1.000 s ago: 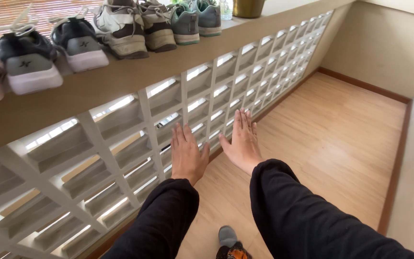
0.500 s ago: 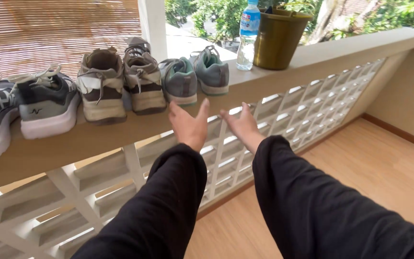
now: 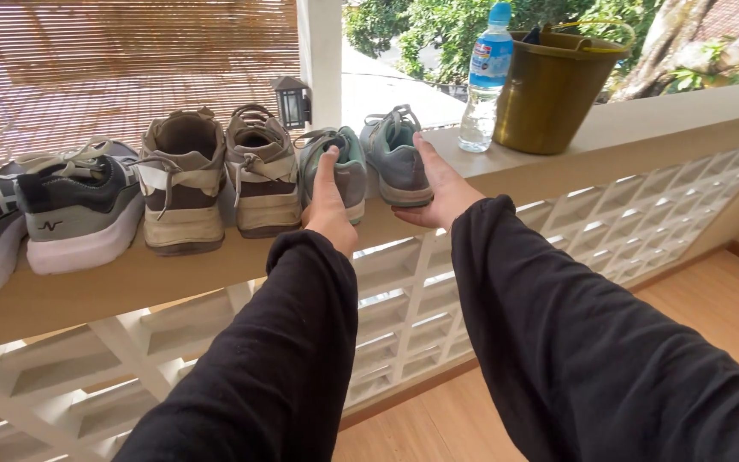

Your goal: Organize shoes by moving them from a ledge into a shoe cabinet.

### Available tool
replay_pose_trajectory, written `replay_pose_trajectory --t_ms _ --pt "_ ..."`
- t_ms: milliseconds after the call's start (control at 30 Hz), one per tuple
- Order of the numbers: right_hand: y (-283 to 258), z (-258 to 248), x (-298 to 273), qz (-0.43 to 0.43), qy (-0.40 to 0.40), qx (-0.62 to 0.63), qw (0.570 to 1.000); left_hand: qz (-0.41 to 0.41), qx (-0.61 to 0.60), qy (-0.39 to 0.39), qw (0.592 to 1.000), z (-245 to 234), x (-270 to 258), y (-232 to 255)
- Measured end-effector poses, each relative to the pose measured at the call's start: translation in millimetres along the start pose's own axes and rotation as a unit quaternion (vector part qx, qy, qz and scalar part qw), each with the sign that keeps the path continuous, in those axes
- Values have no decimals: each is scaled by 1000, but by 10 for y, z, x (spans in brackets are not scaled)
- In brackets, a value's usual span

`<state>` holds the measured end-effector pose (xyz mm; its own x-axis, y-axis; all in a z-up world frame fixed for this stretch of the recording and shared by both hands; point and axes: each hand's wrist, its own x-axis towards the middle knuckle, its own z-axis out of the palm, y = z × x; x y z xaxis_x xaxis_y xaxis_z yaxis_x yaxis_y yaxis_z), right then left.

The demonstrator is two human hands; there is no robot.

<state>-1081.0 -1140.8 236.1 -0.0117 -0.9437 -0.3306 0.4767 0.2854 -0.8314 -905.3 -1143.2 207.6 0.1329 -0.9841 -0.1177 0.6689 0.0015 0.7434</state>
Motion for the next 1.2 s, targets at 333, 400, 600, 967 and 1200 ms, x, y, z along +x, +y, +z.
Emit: replay_pose_trajectory --t_ms 333,400,600,967,1200 --pt "173 -87 -148 -12 -65 77 995 -32 7 -4 999 -131 -455 15" --pt "298 -154 -229 -33 -80 118 989 -3 -27 -51 998 -231 -438 -60" --pt "662 -420 -615 -50 -84 128 987 20 -73 -133 988 -354 -638 -277" --pt "1196 -890 -1462 -75 -32 107 991 -42 -79 -161 983 -682 -1548 -724" --pt "1818 -944 -2161 -63 -23 88 994 -63 -85 -143 984 -1285 -2397 -765"
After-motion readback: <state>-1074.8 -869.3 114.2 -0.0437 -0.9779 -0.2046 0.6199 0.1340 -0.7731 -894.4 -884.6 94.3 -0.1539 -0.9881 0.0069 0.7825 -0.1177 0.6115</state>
